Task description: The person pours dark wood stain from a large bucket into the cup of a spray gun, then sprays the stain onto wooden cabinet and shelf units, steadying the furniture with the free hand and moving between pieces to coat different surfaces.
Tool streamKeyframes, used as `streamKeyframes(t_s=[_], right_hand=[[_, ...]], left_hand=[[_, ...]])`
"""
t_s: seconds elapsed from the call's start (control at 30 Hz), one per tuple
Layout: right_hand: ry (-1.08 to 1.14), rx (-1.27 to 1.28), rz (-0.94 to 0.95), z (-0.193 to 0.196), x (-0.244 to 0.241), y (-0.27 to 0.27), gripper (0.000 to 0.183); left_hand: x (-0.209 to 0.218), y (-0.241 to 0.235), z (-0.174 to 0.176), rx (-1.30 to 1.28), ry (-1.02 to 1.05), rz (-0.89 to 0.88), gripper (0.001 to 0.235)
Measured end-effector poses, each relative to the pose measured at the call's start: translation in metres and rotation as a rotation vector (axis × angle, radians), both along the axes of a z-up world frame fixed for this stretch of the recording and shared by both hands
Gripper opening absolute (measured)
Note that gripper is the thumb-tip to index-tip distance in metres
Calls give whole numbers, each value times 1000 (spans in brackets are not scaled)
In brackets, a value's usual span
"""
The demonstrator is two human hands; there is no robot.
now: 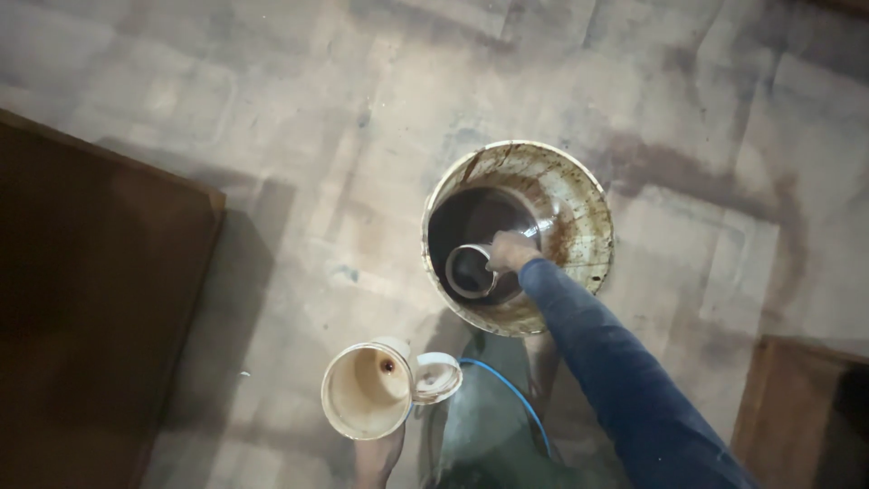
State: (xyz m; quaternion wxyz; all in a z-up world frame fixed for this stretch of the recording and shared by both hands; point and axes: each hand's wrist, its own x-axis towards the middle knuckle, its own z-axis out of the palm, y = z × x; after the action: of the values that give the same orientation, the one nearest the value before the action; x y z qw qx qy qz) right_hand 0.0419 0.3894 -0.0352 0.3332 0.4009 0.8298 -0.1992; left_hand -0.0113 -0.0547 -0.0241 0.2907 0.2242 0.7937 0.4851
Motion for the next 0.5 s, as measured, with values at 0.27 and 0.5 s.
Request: streamKeyframes(t_s=[0.27,0.5], right_hand=[[60,-32,-41,24,-25,-17,60],[190,45,21,8,-42,-34,37]], left_hand=[[4,9,1,111,-44,87,35],[1,2,-32,-20,23,40,30]])
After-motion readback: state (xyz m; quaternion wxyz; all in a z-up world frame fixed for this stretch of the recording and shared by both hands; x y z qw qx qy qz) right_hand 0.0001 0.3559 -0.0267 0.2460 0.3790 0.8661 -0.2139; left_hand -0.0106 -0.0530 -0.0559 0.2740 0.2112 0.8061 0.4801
